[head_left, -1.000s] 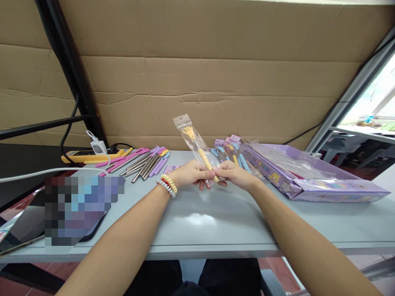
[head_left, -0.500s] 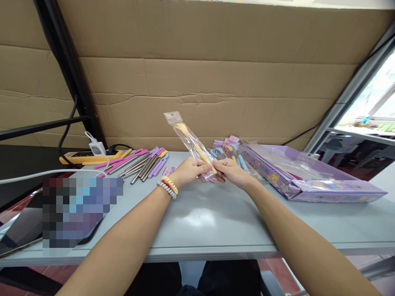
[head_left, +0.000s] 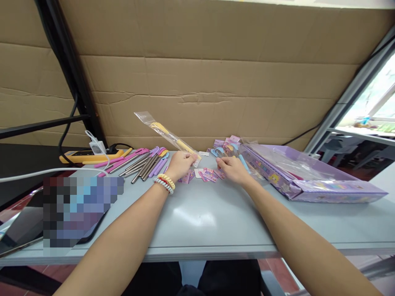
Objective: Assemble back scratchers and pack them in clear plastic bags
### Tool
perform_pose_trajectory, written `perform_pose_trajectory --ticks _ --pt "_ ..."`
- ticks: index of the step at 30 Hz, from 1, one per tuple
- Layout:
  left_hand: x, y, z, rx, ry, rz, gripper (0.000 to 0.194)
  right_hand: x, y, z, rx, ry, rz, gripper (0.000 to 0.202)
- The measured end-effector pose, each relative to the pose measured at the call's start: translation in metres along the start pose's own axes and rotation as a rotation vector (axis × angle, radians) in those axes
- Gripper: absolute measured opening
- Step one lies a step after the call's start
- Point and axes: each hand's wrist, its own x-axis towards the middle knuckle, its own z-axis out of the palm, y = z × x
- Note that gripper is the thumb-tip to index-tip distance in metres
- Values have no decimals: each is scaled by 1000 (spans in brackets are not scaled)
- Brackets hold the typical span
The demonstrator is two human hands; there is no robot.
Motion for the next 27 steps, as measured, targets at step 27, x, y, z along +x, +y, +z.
perform_pose_trajectory --ticks 27 --pt "-3 4 2 380 -45 33 45 3 16 7 -335 -285 -115 46"
